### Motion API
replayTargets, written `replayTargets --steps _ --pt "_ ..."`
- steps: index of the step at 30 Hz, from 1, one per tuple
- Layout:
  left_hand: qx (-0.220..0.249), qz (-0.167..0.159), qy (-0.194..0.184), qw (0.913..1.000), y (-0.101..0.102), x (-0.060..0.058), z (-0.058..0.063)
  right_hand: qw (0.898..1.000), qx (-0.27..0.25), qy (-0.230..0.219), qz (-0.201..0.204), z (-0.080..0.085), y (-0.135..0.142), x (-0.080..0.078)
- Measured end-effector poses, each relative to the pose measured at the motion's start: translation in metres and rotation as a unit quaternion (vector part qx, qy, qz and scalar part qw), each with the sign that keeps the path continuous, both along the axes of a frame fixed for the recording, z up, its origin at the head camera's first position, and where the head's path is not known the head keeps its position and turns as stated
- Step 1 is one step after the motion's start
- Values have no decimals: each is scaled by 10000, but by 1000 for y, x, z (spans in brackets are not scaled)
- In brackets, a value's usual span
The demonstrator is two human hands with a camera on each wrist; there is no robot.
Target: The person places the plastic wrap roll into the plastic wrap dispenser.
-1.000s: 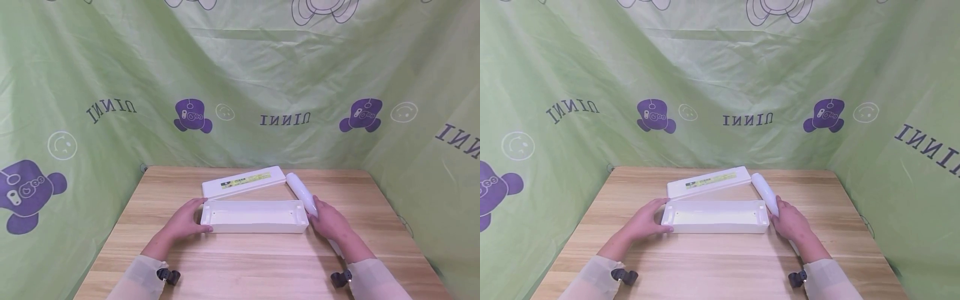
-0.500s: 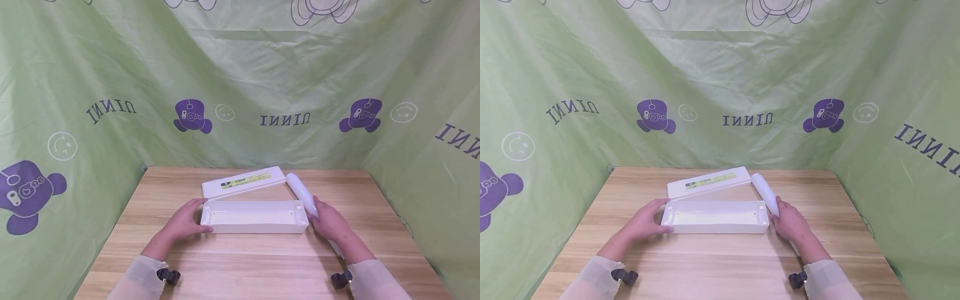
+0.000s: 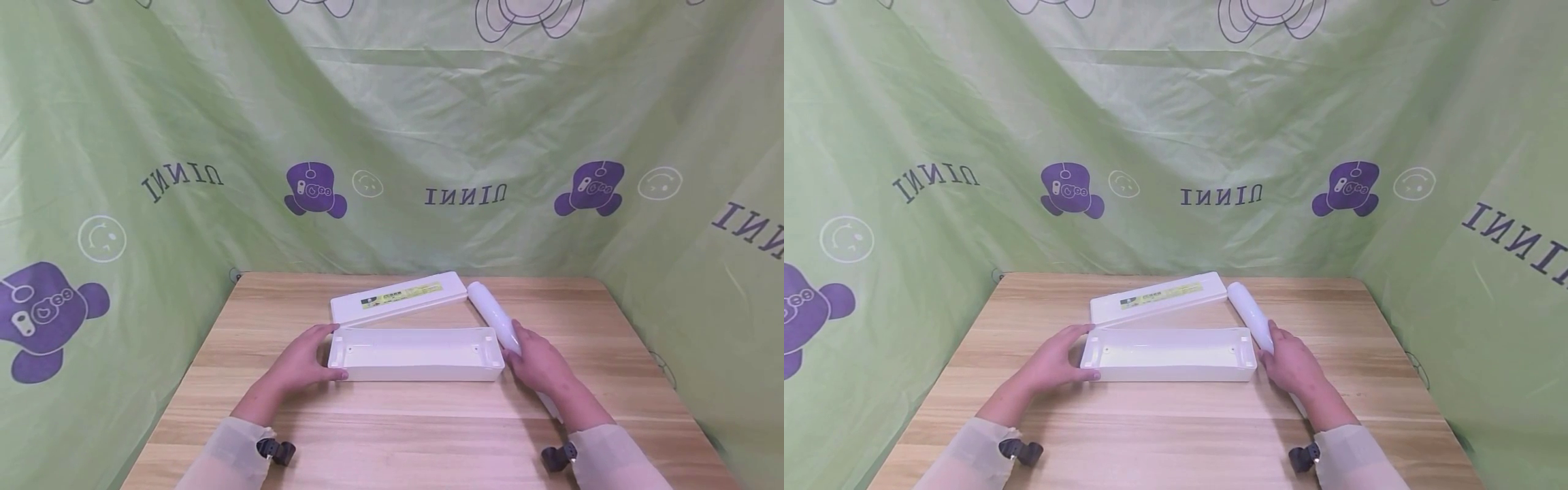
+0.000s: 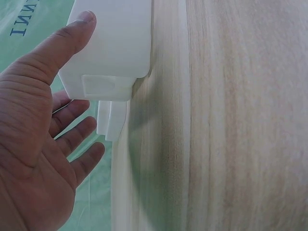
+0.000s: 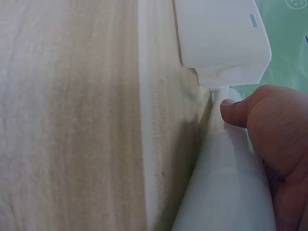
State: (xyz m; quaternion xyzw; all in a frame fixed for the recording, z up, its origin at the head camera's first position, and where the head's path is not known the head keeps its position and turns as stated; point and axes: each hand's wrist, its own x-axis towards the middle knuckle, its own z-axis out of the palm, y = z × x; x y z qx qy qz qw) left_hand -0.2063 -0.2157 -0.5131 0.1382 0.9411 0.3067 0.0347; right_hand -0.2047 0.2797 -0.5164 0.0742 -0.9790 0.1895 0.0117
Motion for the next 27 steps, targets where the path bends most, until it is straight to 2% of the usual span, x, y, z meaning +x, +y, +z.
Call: replayTargets --steps 11,19,27 --pt "-32 -29 17 10000 0 1 2 10000 34 -11 54 8 1 0" --pt "-21 -53 63 10000 0 -1 2 9997 30 230 125 12 1 -1" --pt "-29 -53 36 10000 0 -1 1 9997 -22 221 107 16 3 -1"
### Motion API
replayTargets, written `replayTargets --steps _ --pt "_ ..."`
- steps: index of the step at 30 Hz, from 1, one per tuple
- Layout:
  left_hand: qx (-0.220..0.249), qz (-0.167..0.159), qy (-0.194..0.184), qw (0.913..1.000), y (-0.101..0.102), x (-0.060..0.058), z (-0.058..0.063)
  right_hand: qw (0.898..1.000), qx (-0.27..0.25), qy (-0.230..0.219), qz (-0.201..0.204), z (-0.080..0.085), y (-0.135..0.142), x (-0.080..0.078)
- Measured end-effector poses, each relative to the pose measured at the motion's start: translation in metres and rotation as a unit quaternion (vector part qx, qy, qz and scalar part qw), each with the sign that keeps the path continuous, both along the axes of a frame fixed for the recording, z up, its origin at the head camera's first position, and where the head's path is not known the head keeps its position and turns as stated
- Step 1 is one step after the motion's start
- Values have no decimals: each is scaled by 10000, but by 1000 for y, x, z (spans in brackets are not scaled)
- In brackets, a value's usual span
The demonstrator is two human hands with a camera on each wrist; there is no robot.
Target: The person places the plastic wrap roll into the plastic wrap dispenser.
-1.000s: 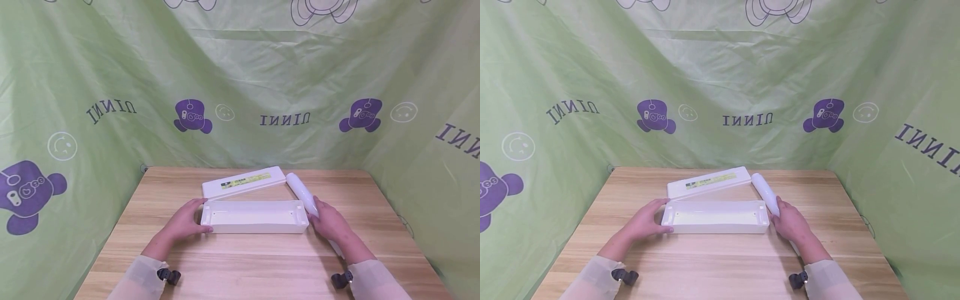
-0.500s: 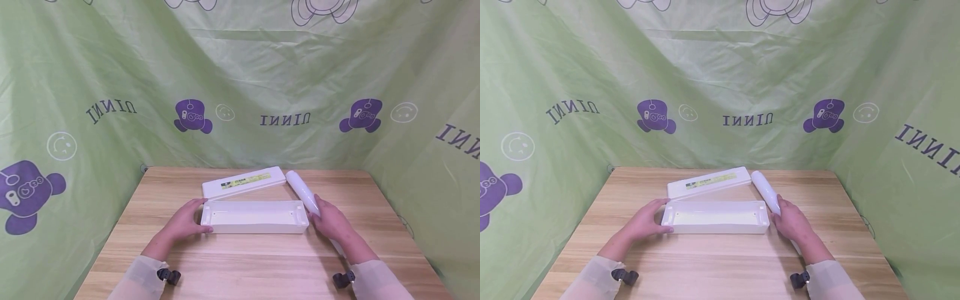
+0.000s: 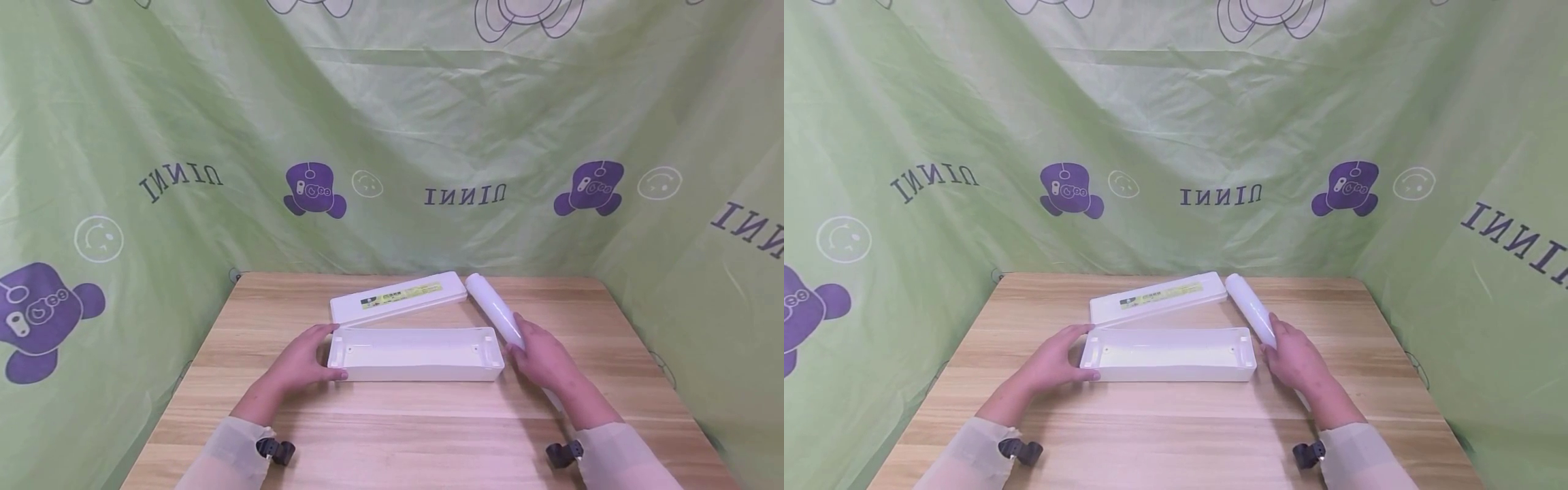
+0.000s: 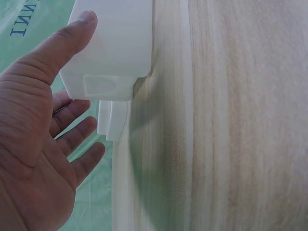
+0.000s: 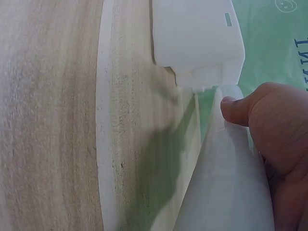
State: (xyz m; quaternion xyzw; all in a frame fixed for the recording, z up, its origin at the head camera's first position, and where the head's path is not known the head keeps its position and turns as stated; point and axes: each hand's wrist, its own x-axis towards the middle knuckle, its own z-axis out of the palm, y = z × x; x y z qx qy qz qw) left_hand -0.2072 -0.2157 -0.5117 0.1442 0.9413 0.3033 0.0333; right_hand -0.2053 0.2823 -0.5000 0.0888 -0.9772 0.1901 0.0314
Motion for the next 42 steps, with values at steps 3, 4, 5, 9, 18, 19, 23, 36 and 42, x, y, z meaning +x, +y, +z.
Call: replayTargets --steps 3,4,5,9,18,19,23,36,42 --pt "18 13 -24 10000 0 0 0 10000 4 26 -11 1 0 0" --pt "24 16 -33 10000 0 0 0 10000 4 33 -11 2 0 0" --pt "39 18 -41 10000 0 -1 0 10000 8 36 -12 3 0 1" --pt "42 32 -63 10000 1 0 1 9999 -3 102 40 4 -1 1" --pt "30 14 -58 10000 1 0 1 9993 -20 347 165 8 -1 1" --pt "27 13 -53 10000 1 0 1 9991 -18 373 183 8 -1 1" --pt "33 2 -34 10000 0 0 0 9988 -27 420 261 10 -2 2" --pt "57 27 -21 10000 0 -1 -2 9979 -28 541 360 14 -6 3" --pt "80 33 -31 10000 0 0 -1 9972 -39 610 441 16 -9 3"
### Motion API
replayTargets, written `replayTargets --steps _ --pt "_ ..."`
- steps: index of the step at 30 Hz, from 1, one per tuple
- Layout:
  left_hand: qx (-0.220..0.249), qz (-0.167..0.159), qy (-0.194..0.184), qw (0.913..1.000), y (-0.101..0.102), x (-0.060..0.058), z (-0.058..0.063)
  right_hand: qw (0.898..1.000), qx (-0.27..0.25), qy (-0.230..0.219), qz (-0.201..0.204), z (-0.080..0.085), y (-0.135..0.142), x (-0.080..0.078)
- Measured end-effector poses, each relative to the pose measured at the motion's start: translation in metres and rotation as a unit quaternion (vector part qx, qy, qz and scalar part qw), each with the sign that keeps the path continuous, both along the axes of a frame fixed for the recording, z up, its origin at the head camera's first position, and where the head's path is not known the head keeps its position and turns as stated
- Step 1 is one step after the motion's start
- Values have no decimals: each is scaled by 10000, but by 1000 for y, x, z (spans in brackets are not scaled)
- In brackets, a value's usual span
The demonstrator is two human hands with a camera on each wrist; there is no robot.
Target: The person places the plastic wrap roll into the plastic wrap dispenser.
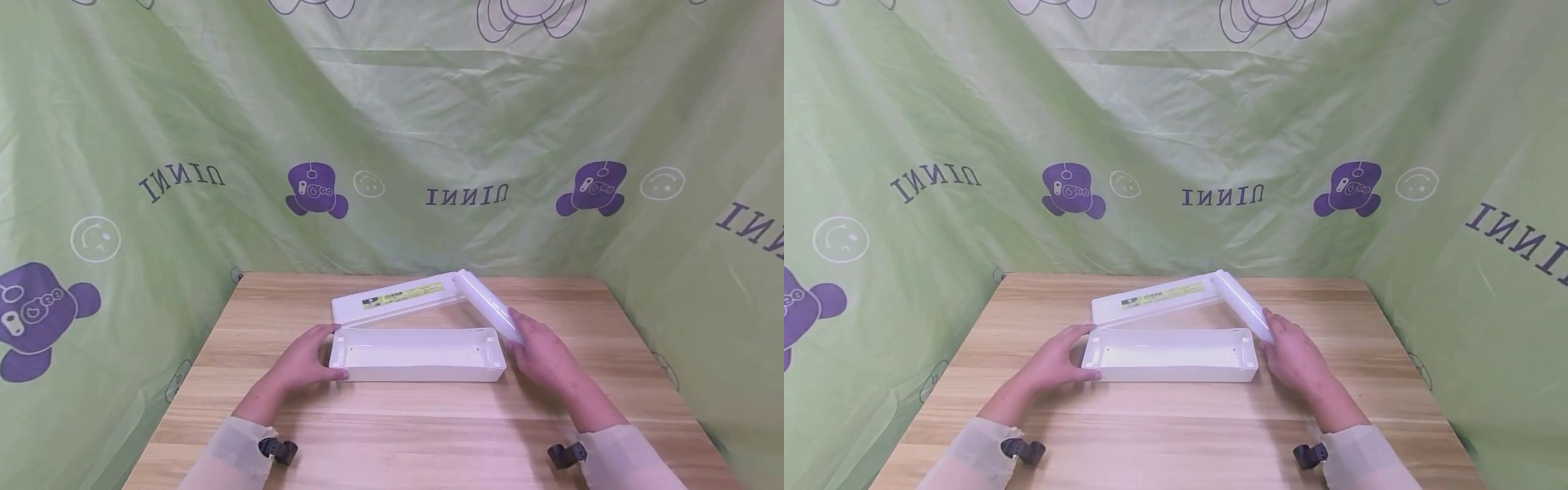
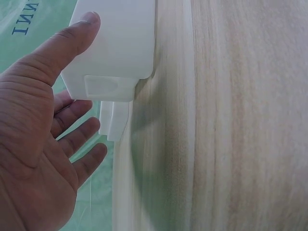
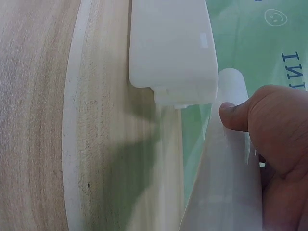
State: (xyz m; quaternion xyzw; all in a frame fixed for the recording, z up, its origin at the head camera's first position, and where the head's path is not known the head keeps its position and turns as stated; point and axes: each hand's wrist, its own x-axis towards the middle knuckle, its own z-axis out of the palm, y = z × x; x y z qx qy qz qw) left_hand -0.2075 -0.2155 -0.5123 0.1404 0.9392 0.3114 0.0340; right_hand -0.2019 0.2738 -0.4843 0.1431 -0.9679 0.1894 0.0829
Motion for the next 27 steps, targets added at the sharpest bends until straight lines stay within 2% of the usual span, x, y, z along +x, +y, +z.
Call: replayTargets --steps 14,27 --pt "-3 114 -115 9999 3 2 4 10000 51 -61 -28 6 -4 2" --pt "171 198 -171 9995 3 1 2 9996 3 200 184 15 -10 6"
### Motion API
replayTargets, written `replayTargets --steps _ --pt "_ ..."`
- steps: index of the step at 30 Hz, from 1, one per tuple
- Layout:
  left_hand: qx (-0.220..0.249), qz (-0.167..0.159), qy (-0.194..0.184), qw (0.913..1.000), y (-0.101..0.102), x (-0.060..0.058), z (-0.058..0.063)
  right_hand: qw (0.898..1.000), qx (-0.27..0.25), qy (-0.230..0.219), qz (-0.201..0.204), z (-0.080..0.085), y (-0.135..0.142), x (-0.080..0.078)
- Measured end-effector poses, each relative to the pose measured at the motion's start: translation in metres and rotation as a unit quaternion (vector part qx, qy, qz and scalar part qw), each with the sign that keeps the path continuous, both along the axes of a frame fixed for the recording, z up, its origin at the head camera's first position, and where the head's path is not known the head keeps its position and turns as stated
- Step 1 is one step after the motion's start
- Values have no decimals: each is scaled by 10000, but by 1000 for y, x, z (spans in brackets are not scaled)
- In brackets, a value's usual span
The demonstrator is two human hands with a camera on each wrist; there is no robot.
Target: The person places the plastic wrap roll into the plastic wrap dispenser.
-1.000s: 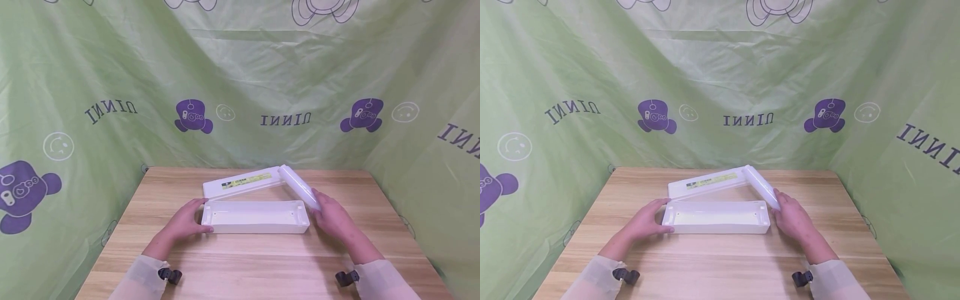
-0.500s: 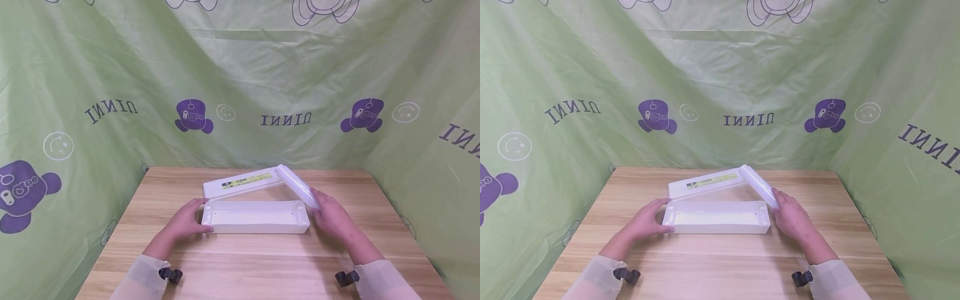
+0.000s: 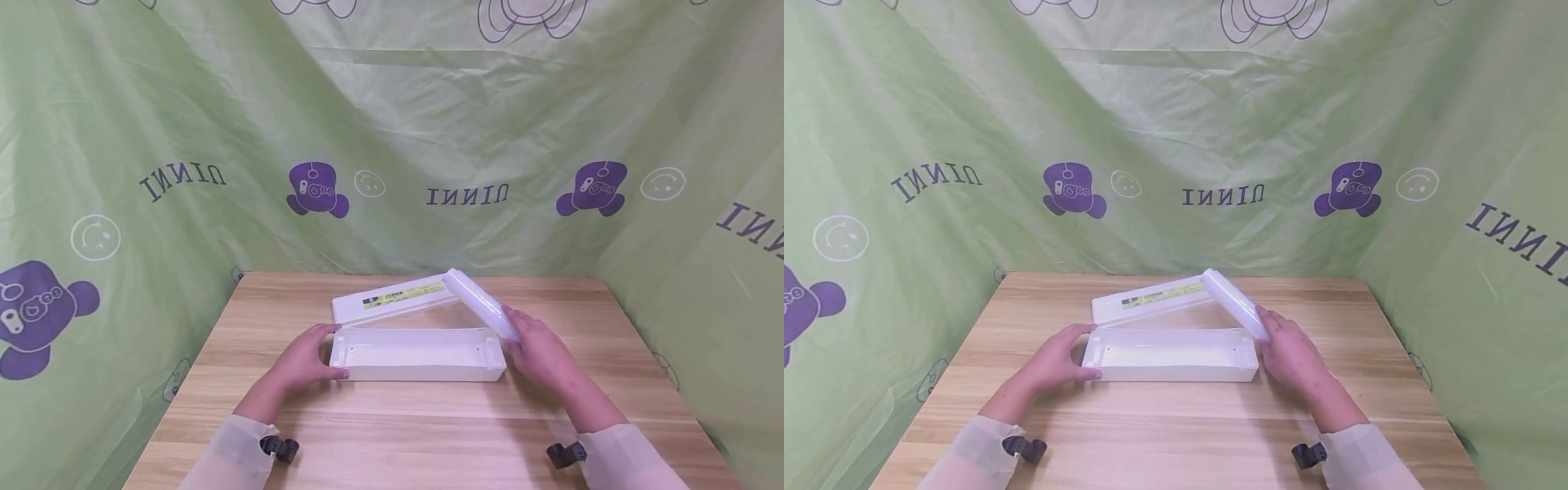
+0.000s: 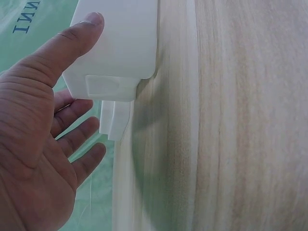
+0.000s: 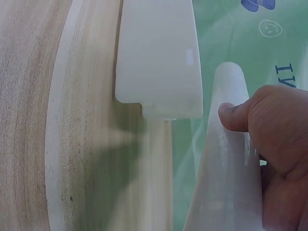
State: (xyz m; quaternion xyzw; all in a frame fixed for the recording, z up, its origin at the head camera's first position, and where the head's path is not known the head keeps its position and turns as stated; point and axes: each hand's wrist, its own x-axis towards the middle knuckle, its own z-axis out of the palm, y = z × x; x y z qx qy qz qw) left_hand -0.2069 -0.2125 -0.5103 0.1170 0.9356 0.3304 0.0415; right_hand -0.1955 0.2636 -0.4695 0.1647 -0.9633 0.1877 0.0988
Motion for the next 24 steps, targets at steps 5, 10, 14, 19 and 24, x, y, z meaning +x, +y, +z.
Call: replayTargets --steps 5,10,14,19,24 --pt "24 -5 26 10000 -1 -1 -1 10000 -30 62 57 1 -3 1" --pt "66 8 -10 10000 -2 0 -1 10000 1 36 31 1 -5 1" --pt "71 6 -32 10000 -2 -1 -2 9999 68 119 30 0 -6 1" --pt "77 69 -87 9999 -2 0 -2 9997 60 219 111 -1 -8 0" --pt "111 101 -121 9998 -2 1 -1 9997 85 206 122 -1 -9 0"
